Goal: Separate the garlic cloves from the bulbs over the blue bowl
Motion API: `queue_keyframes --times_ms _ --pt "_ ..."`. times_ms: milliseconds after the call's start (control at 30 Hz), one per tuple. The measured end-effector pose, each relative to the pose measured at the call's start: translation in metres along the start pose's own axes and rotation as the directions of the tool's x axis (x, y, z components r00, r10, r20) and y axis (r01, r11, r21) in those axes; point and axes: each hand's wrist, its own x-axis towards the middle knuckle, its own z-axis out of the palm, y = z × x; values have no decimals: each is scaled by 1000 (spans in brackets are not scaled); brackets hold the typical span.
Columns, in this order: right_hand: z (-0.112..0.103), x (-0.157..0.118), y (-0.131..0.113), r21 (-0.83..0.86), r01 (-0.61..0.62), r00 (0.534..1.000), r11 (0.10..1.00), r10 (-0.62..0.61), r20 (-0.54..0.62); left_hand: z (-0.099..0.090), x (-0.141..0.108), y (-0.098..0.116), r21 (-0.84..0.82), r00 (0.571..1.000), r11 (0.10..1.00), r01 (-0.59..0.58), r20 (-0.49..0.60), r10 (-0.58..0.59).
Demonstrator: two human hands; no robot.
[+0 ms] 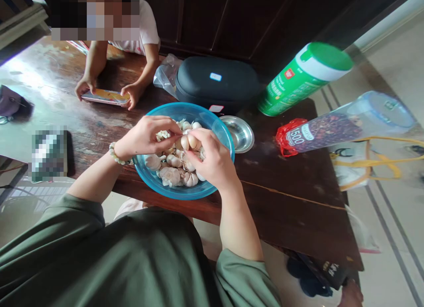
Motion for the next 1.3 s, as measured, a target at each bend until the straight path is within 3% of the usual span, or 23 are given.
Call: queue_keyframes --times_ms 267,667,967,1167,1300 --pt "-1 -1 0 -30 -40 999 999 40 -7 1 -1 -2 0 998 1000 -5 -59 5" --pt "-1 0 -1 -27 -24 999 999 24 -24 -1 0 -1 -25 997 997 68 -40 -69" --pt "1 -1 0 -3 -5 1000 1000 5 16 -2 1 0 53 988 987 153 19 -154" --pt "2 -4 4 47 -25 999 999 27 -34 -2 1 -1 146 970 960 239 0 -242" --pt "3 -4 5 36 -20 999 999 21 -41 -1 1 -2 153 979 968 201 -5 -202"
